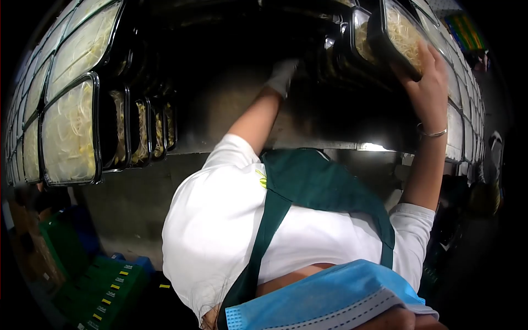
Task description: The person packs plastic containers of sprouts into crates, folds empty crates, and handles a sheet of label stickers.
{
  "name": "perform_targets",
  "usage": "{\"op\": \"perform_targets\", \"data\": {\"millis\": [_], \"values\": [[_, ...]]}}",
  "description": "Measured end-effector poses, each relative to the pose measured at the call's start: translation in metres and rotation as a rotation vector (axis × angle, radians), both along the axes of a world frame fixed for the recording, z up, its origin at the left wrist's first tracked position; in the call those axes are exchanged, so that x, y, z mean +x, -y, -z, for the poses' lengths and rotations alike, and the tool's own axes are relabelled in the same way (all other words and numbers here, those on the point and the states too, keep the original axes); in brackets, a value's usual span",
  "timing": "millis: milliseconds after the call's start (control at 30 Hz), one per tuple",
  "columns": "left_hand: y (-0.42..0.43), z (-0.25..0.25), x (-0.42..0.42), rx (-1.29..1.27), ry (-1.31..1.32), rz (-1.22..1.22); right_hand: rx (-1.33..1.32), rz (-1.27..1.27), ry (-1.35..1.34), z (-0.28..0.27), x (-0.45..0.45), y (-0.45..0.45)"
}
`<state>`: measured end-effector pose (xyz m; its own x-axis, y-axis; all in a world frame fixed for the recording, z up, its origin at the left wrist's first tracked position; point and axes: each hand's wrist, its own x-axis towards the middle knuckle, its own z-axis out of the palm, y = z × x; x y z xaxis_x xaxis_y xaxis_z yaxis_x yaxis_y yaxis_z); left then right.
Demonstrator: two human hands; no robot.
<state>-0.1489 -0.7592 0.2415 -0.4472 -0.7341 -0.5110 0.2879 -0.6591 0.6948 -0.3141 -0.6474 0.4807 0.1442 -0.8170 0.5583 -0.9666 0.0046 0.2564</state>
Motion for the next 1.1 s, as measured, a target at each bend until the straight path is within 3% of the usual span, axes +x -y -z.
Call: {"op": "perform_targets", "data": {"millis": [67, 133, 200, 267, 367, 567, 633, 667, 767, 800, 833, 900, 1033, 1100], "values": [[0.010, -0.035, 0.005, 0.117, -0.139, 0.059, 0.012, -0.012, 0.018, -0.001, -0.001, -0.001], [0.033, 0.024, -0.039, -0.687, 0.186, 0.140, 0.027, -0.007, 0.052, -0.001, -0.002, -0.002], [0.012, 0.024, -0.067, -0.513, 0.226, -0.182, 0.032, 0.000, 0.081, -0.002, -0.005, -0.001], [0.031, 0.086, -0.113, -0.580, -0.080, -0.467, 0.037, -0.050, 0.094, -0.001, -0.007, 0.000], [0.018, 0.058, -0.102, -0.411, -0.070, -0.424, 0.035, -0.027, 0.111, -0.001, -0.004, 0.002], [0.024, 0.052, -0.112, -0.421, -0.160, -0.543, -0.018, -0.019, 0.007, 0.002, -0.008, 0.008], [0.037, 0.064, -0.111, -0.448, -0.161, -0.590, -0.018, 0.119, -0.005, 0.004, -0.001, 0.006], [0.058, 0.088, -0.110, -0.432, -0.243, -0.338, -0.017, 0.114, -0.005, 0.006, 0.000, 0.005], [0.061, 0.024, -0.074, -0.415, -0.153, 0.145, -0.020, 0.150, 0.085, 0.007, 0.001, 0.005], [0.058, 0.010, -0.067, -0.847, 0.363, 0.198, -0.028, 0.145, 0.102, 0.007, 0.002, 0.004], [0.066, 0.027, -0.075, -0.850, 0.363, 0.200, -0.041, 0.141, 0.119, 0.006, 0.002, 0.005], [0.080, 0.057, -0.090, -1.114, 1.344, 0.197, -0.049, 0.112, 0.134, 0.008, -0.002, 0.006], [0.071, 0.022, -0.073, -1.042, 1.402, 0.413, -0.077, 0.067, 0.128, 0.009, -0.002, 0.005], [0.093, 0.075, -0.090, -1.081, 1.448, 0.367, -0.076, 0.055, 0.121, 0.009, -0.006, 0.005]]}}
